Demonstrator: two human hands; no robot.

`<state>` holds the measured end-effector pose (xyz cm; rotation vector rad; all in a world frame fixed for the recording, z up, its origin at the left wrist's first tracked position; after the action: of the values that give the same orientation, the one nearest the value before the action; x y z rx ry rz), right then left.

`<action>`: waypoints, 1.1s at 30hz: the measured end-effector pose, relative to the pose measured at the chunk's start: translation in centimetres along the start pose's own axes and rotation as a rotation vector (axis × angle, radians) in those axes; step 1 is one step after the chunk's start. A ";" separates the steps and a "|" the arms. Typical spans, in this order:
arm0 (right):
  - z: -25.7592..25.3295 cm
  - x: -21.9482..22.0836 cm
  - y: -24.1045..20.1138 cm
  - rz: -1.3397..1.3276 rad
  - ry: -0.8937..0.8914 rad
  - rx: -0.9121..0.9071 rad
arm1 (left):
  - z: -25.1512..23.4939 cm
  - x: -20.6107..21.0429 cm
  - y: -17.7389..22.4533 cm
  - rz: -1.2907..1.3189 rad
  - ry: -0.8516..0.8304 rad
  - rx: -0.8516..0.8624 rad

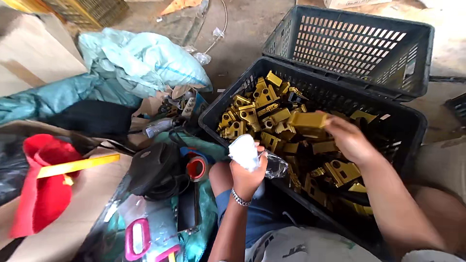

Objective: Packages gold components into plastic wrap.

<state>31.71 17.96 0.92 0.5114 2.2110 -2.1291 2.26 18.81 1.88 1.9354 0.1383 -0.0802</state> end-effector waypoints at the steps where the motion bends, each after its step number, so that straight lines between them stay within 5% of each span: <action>1: 1.2 -1.3 -1.0 -0.192 0.084 -0.022 | 0.0 0.7 0.1 0.026 -0.011 0.017; 5: 6.7 -0.5 -4.2 -0.352 0.022 -0.146 | 0.3 3.2 1.3 0.061 -0.041 0.053; 9: 9.5 5.5 -1.9 -0.588 -0.223 0.138 | 1.6 5.3 1.6 0.184 -0.130 -0.132; 12: 8.2 5.0 -2.8 0.017 0.061 -0.188 | 1.9 5.5 2.0 0.458 -0.162 -0.352; 15: 8.2 9.1 -3.4 0.454 -0.079 -0.386 | 2.4 5.5 3.3 0.410 -0.227 -0.308; 19: 5.8 10.2 -2.1 0.268 -0.319 -0.037 | 3.3 5.7 3.5 -0.033 -0.332 0.064; 22: 5.7 10.6 -1.4 -0.194 -0.444 0.202 | 1.9 4.1 2.8 -0.074 -0.178 0.092; 24: 5.7 9.5 -1.5 -0.329 -0.331 0.197 | 1.5 3.3 2.6 0.003 -0.126 0.045; 28: 5.5 8.3 -0.5 -0.035 -0.224 0.038 | 5.2 6.7 3.6 0.236 -0.488 -0.062; 30: 5.0 6.0 -0.9 -0.035 -0.203 0.031 | 5.5 6.2 3.2 0.444 -0.524 -0.221; 33: 2.7 -2.2 0.8 -0.482 0.267 0.154 | 5.0 3.4 1.9 0.549 -0.390 -0.499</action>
<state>33.48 14.91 0.50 0.3025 2.5349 -2.6169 5.89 13.63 1.43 1.3708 -0.5807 -0.0482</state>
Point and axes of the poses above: each hand's wrist, its own z-axis away from the middle knuckle, its own x-axis out of the palm, y = z × x, the point moved 9 cm from there along -z, towards the middle knuckle, and after that the axes turned 1 degree about -x, right-handed, at the moved point
